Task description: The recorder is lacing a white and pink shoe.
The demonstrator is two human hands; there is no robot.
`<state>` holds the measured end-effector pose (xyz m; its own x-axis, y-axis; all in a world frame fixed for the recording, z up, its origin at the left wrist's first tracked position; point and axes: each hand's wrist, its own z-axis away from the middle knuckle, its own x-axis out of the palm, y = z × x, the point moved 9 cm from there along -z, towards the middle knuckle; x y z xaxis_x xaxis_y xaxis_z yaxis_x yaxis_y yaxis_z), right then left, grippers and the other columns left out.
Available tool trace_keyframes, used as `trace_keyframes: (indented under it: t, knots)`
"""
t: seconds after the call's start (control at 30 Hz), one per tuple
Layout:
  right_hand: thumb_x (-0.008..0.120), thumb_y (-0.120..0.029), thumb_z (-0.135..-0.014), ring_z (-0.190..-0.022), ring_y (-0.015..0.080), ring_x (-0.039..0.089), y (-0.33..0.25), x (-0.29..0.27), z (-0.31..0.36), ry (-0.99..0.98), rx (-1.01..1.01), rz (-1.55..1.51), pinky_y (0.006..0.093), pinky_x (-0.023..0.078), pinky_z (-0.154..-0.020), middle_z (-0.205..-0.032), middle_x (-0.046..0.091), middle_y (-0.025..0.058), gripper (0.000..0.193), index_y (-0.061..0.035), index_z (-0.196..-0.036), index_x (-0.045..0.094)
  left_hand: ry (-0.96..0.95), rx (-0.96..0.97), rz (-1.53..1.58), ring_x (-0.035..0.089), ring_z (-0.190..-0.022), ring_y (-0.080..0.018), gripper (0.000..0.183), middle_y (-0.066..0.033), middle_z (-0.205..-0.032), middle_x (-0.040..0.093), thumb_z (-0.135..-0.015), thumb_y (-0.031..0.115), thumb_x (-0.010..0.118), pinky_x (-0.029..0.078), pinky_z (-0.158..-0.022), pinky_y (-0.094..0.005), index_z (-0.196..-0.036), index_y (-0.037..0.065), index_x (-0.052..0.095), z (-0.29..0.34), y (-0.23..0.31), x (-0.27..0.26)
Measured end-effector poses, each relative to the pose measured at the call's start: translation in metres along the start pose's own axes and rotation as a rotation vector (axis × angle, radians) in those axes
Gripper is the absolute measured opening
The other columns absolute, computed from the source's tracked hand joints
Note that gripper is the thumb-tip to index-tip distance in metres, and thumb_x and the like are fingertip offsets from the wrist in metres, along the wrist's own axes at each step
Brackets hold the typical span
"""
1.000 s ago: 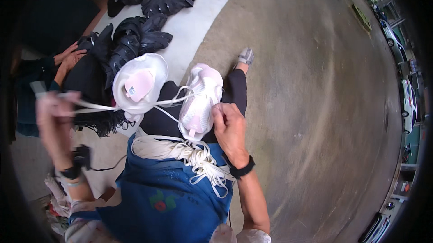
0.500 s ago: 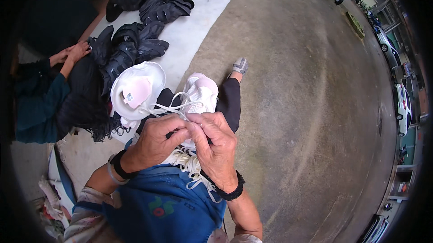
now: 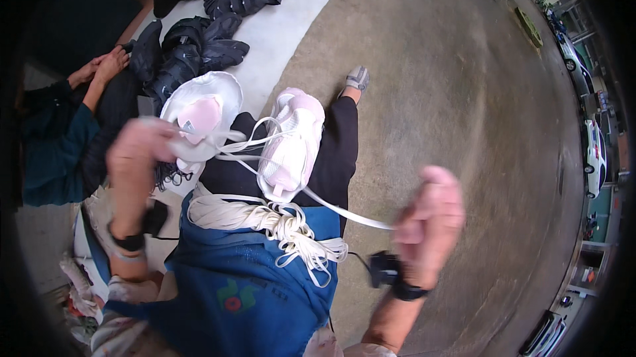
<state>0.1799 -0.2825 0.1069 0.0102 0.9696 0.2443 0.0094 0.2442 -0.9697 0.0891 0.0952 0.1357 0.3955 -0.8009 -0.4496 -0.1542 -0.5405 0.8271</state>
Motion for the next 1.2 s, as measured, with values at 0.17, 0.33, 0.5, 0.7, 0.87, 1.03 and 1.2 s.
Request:
trace_keyframes:
  t: [0.17,0.33,0.5,0.7,0.87,1.03,1.2]
  knots:
    - [0.061,-0.024,-0.097,-0.049,0.0013,0.029,-0.081,-0.188,0.001,0.531,-0.392,0.189,0.0176,0.024,-0.042,-0.065,0.04,-0.0073,0.019,-0.0054,-0.099,0.061,0.456,-0.103,-0.46,0.04,-0.07,-0.0059,0.032,0.0031,-0.074,0.044,-0.105,0.023,0.047,0.032,-0.066,-0.0202,-0.121,0.001,0.064,0.025,-0.01,-0.156]
    - [0.062,-0.021,-0.097,-0.055,0.0003,0.042,-0.036,-0.197,0.0,0.823,-0.368,0.439,0.0157,0.031,-0.046,-0.077,0.055,-0.0049,0.019,-0.0078,-0.109,0.068,0.185,-0.051,-0.156,0.046,-0.072,-0.0056,0.027,0.0011,-0.074,0.05,-0.104,0.018,0.044,0.037,-0.067,-0.0194,-0.113,0.0,0.063,0.005,-0.003,-0.061]
    - [0.052,-0.011,-0.099,-0.061,0.0046,0.047,0.058,-0.072,-0.023,0.291,-0.095,0.708,0.0197,0.039,-0.053,-0.076,0.055,-0.0033,0.021,-0.0082,-0.116,0.063,-0.263,-0.29,0.063,0.049,-0.061,-0.0088,0.022,0.0,-0.068,0.051,-0.101,0.014,0.045,0.041,-0.058,-0.0236,-0.111,0.0,0.058,-0.006,-0.035,0.08]
    - [0.058,-0.003,-0.092,-0.072,0.0155,0.062,0.138,0.053,-0.026,-0.308,0.009,0.695,0.0296,0.051,-0.067,-0.082,0.064,0.0101,0.015,0.0012,-0.104,0.065,-0.533,-0.12,-0.032,0.057,-0.063,-0.0136,0.019,-0.0078,-0.069,0.06,-0.096,0.009,0.05,0.046,-0.061,-0.0299,-0.11,-0.003,0.055,-0.013,-0.078,0.162]
    - [0.063,-0.004,-0.086,-0.074,0.0315,0.066,0.145,0.092,-0.039,-0.431,-0.053,0.763,0.0369,0.052,-0.068,-0.09,0.066,0.0193,0.015,0.0016,-0.1,0.066,-0.339,-0.111,-0.08,0.062,-0.076,-0.0294,0.016,-0.0179,-0.084,0.063,-0.097,0.011,0.051,0.048,-0.071,-0.0355,-0.106,-0.002,0.055,-0.038,-0.093,0.165]
    - [0.069,-0.007,-0.083,-0.062,0.0221,0.058,0.16,0.107,-0.052,-0.443,-0.062,0.781,0.0331,0.047,-0.059,-0.08,0.061,0.0126,0.017,-0.0001,-0.099,0.068,-0.487,-0.137,-0.159,0.062,-0.083,-0.0363,0.016,-0.0229,-0.091,0.062,-0.094,0.011,0.056,0.048,-0.074,-0.0383,-0.104,-0.002,0.054,-0.038,-0.108,0.189]
    - [0.07,-0.007,-0.082,-0.06,0.0264,0.061,0.167,0.115,-0.053,-0.463,-0.066,0.804,0.0365,0.048,-0.058,-0.077,0.059,0.0133,0.018,-0.0022,-0.099,0.068,-0.592,-0.214,-0.059,0.062,-0.078,-0.0365,0.019,-0.0224,-0.086,0.063,-0.09,0.011,0.062,0.048,-0.07,-0.0387,-0.101,-0.003,0.055,-0.037,-0.117,0.193]
